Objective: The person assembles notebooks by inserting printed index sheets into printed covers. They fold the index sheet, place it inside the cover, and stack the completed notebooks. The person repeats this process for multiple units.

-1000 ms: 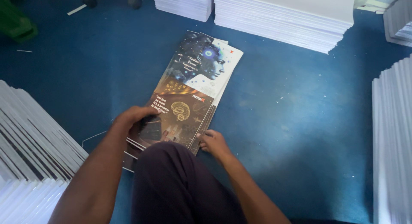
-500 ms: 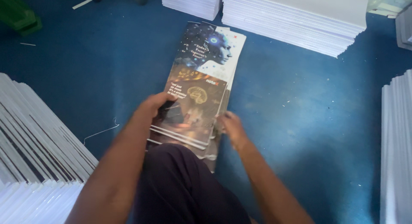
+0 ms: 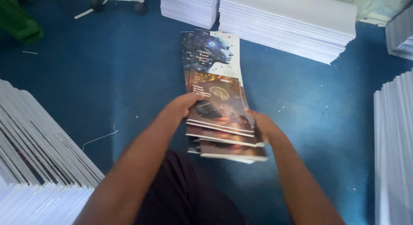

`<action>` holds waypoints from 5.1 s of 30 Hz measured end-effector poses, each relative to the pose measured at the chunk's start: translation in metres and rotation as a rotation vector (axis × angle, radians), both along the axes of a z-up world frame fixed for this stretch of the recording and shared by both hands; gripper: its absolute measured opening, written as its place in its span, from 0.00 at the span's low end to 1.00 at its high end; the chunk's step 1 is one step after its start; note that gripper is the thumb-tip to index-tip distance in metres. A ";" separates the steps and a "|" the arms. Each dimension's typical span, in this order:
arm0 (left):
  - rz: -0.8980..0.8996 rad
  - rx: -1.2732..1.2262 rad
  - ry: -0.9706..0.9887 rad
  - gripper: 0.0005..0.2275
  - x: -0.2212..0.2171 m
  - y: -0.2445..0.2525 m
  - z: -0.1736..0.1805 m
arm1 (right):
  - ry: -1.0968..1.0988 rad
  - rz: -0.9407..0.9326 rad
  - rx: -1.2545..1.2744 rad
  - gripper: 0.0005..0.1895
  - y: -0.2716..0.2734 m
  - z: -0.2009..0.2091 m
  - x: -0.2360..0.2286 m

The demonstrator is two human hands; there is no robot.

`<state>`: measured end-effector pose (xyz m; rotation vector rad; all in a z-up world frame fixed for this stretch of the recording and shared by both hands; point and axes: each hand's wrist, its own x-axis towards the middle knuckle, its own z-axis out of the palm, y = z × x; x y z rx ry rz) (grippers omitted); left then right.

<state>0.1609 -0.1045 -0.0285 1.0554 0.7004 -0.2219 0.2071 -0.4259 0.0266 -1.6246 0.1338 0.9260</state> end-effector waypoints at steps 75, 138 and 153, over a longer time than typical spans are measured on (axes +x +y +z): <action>-0.603 1.850 -0.880 0.20 -0.037 -0.264 0.191 | -1.185 0.161 -0.864 0.11 -0.237 0.187 -0.067; -0.238 2.067 -0.545 0.32 -0.075 -0.152 0.189 | -0.876 -0.757 0.237 0.25 -0.337 0.068 -0.002; -0.257 1.958 -0.588 0.39 -0.069 -0.157 0.176 | -0.683 -0.586 0.445 0.63 -0.295 0.072 -0.019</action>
